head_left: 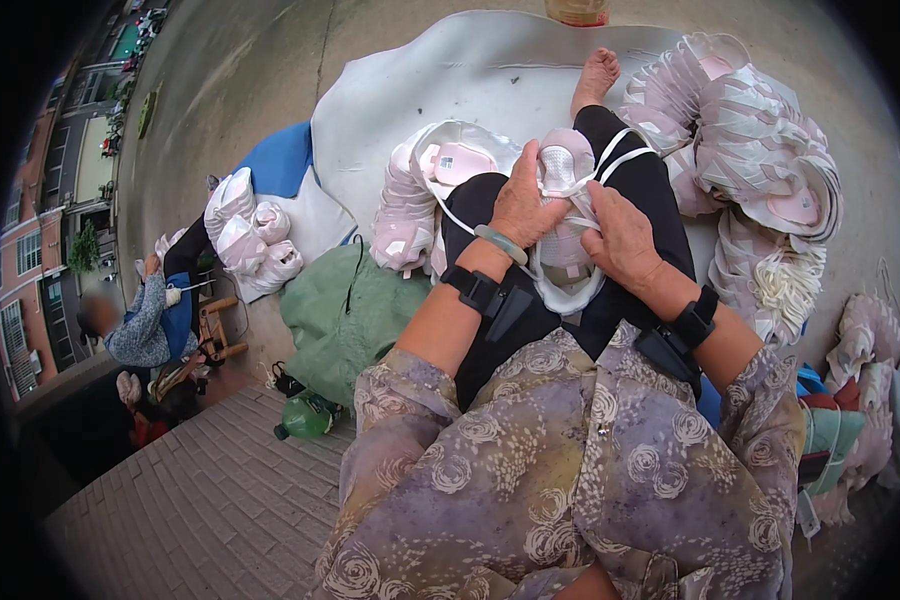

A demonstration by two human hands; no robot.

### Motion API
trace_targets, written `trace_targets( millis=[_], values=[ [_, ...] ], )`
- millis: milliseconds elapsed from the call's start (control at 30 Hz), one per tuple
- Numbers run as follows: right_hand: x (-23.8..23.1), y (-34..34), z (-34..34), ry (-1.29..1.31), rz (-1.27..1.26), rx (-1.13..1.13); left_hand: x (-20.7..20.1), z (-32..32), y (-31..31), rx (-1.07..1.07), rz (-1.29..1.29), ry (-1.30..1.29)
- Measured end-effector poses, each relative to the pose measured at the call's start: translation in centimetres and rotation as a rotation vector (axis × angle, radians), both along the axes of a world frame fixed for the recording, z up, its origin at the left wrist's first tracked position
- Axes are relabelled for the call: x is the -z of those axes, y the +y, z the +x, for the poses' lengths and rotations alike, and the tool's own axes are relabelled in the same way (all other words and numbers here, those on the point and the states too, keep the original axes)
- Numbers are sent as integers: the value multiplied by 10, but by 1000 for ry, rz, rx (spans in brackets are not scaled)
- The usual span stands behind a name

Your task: The recorder is lacing and organizing a batch of pink and white sneakers.

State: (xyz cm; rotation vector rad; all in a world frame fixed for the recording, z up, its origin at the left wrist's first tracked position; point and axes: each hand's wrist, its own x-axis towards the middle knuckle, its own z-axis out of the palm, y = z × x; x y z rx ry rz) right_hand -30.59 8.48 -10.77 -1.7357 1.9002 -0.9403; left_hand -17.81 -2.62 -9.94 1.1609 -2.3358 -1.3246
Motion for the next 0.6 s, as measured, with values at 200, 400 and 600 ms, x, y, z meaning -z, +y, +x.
trace_targets(
  millis=[200, 400, 600],
  values=[
    [-2, -5, -2, 59, -57, -42, 5, -1, 10, -63, -290, -53],
    [2, -14, -8, 7, 123, -92, -7, -3, 12, 56, -921, -70],
    [6, -13, -7, -45, 165, -80, -7, -11, 12, 334, -1041, -96]
  ],
)
